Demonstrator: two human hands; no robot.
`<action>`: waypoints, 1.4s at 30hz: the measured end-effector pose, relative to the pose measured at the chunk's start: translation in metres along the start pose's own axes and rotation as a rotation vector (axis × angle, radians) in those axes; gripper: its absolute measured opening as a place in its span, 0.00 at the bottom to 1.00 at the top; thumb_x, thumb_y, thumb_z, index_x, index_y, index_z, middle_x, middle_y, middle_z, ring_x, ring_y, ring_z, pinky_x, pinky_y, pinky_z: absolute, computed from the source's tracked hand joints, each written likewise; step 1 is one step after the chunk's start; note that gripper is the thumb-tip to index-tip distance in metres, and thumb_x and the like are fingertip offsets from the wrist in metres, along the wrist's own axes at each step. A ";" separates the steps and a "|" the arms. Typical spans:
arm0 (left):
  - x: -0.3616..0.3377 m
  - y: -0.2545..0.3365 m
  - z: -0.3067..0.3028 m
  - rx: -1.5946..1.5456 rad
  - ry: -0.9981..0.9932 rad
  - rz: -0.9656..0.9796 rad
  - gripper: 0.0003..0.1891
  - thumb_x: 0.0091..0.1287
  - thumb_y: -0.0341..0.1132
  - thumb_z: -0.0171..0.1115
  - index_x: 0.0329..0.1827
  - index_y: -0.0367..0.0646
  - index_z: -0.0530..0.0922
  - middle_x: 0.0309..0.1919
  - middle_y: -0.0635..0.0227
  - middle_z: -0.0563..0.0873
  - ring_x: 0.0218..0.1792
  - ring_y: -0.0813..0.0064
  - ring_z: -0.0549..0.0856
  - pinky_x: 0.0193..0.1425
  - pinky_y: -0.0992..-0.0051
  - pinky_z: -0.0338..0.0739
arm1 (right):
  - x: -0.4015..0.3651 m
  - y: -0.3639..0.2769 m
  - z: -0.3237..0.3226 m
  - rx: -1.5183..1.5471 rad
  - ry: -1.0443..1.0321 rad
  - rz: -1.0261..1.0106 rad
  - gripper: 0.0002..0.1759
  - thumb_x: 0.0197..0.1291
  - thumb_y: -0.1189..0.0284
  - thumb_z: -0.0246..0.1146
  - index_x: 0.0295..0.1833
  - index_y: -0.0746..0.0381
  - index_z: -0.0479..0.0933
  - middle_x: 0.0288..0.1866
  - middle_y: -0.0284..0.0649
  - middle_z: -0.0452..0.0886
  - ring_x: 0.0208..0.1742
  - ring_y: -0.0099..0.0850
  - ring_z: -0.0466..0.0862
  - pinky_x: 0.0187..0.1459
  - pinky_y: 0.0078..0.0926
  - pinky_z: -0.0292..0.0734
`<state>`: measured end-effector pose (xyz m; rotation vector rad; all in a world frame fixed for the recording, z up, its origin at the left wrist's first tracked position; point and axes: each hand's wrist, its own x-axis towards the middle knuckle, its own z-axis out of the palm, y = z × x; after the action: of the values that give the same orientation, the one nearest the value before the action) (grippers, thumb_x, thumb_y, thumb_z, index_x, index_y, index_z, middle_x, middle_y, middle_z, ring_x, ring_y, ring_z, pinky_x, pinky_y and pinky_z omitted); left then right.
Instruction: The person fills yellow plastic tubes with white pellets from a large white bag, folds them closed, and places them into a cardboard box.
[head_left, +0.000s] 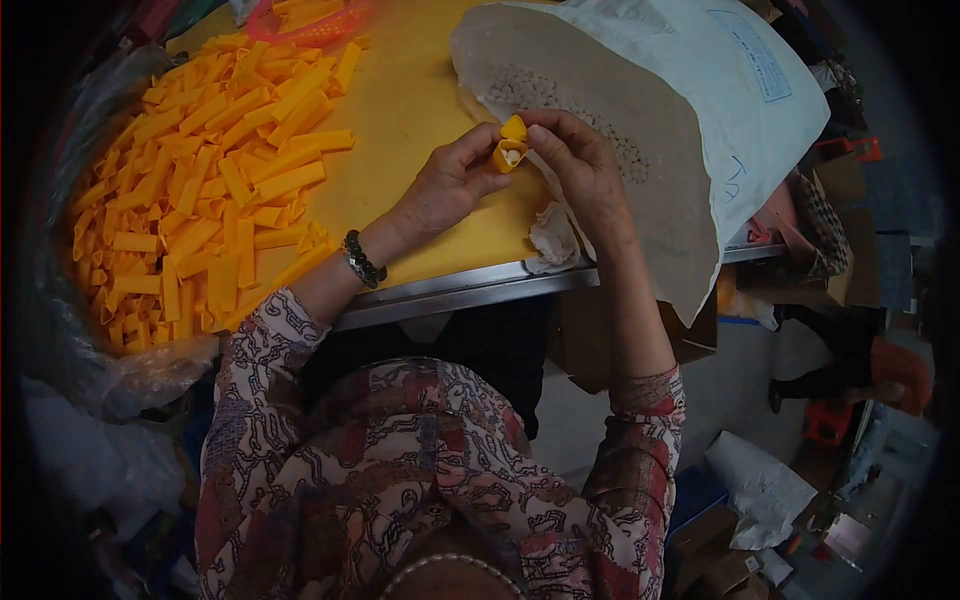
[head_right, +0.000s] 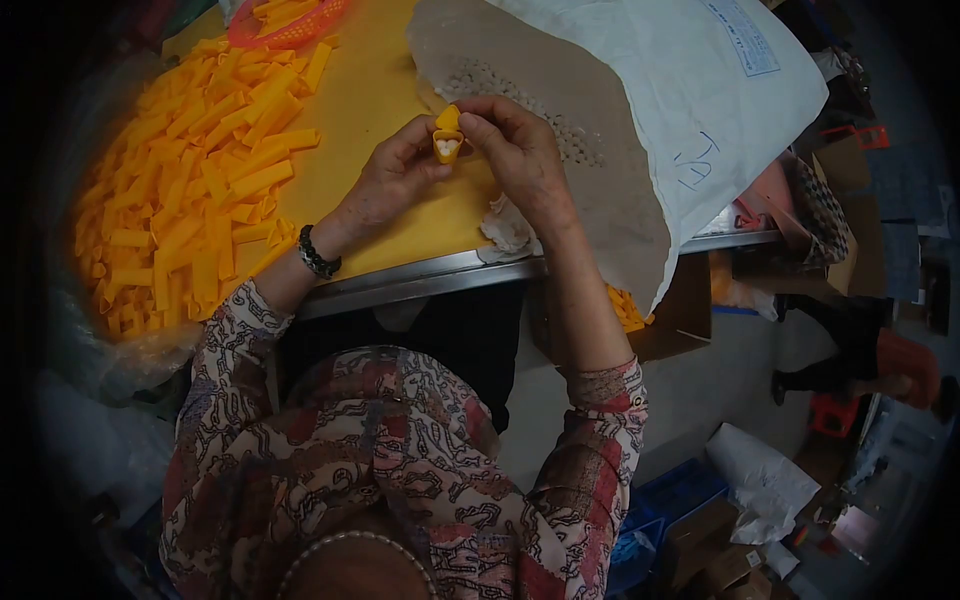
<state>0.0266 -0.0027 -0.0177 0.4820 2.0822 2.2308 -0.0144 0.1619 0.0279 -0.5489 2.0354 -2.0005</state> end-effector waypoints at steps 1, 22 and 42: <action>0.001 0.001 -0.002 -0.014 -0.027 -0.008 0.20 0.64 0.24 0.53 0.60 0.40 0.65 0.50 0.68 0.76 0.53 0.77 0.75 0.60 0.76 0.68 | -0.001 -0.001 0.000 0.034 0.018 0.019 0.12 0.61 0.72 0.57 0.46 0.67 0.76 0.38 0.36 0.80 0.41 0.22 0.78 0.46 0.18 0.73; -0.013 0.051 0.014 0.217 0.030 -0.017 0.16 0.66 0.33 0.53 0.54 0.37 0.68 0.37 0.66 0.76 0.36 0.78 0.75 0.41 0.81 0.70 | -0.042 -0.023 0.014 -0.764 0.157 -0.640 0.16 0.46 0.88 0.59 0.42 0.64 0.77 0.44 0.41 0.79 0.47 0.35 0.79 0.49 0.27 0.72; -0.051 0.062 -0.045 1.127 0.019 0.222 0.17 0.53 0.28 0.60 0.47 0.41 0.72 0.40 0.59 0.78 0.42 0.60 0.78 0.43 0.67 0.74 | -0.169 -0.040 -0.033 -0.859 0.091 0.012 0.10 0.52 0.82 0.61 0.42 0.67 0.73 0.41 0.43 0.78 0.40 0.35 0.80 0.44 0.25 0.74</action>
<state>0.0744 -0.0643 0.0318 0.7247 3.2369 0.8698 0.1282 0.2627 0.0533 -0.5807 2.8944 -1.0636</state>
